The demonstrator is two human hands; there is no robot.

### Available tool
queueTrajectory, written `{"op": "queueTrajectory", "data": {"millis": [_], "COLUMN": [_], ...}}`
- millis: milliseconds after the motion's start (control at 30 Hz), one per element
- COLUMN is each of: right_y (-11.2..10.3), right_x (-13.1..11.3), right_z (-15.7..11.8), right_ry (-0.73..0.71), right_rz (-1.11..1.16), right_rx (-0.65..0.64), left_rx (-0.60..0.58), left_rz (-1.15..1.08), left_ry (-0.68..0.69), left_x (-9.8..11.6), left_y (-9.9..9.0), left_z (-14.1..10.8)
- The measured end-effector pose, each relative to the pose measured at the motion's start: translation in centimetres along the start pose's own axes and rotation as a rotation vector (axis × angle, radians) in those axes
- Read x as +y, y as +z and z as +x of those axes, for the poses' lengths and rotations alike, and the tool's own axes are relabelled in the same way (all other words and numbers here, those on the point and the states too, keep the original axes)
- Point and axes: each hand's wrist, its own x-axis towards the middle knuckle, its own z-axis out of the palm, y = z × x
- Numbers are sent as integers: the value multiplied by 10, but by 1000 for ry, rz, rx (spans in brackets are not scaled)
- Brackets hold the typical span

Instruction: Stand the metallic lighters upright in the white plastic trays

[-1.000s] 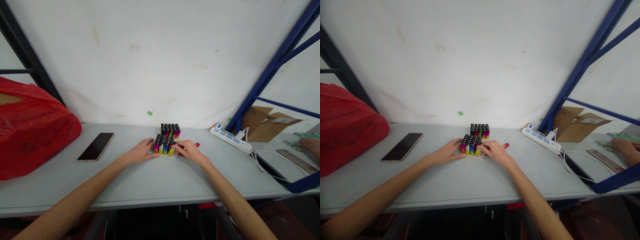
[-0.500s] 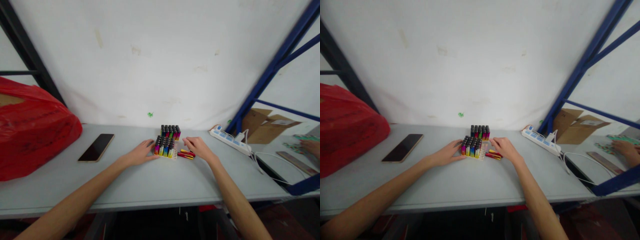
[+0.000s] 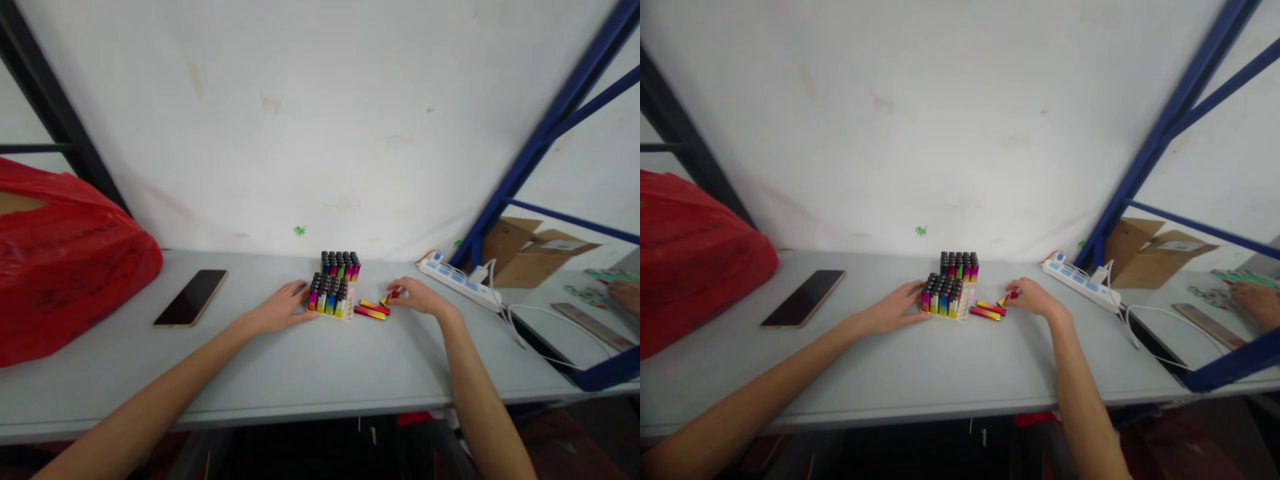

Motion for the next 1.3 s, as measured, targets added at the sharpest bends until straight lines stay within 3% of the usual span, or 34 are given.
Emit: {"op": "queueTrajectory", "data": {"millis": [200, 400, 500, 700, 867, 1000, 1133, 1300], "right_y": [1, 7, 10, 27, 47, 58, 67, 77], "right_x": [5, 7, 5, -22, -51, -68, -76, -85], "right_z": [4, 6, 7, 21, 26, 25, 27, 25], "right_ry": [-7, 65, 68, -47, 16, 3, 12, 14], "right_rz": [-53, -86, 83, 442, 847, 1056, 969, 696], "right_rx": [-51, 19, 78, 405, 343, 201, 179, 361], "left_rx": [-28, 2, 6, -7, -3, -10, -10, -23], "left_rz": [12, 3, -2, 6, 10, 20, 7, 3], "left_ry": [-12, 5, 6, 1, 17, 11, 7, -1], "left_x": [-1, -3, -3, -2, -2, -3, -3, -2], "left_y": [0, 2, 3, 1, 1, 2, 2, 1], "left_z": [0, 0, 0, 0, 0, 1, 1, 1]}}
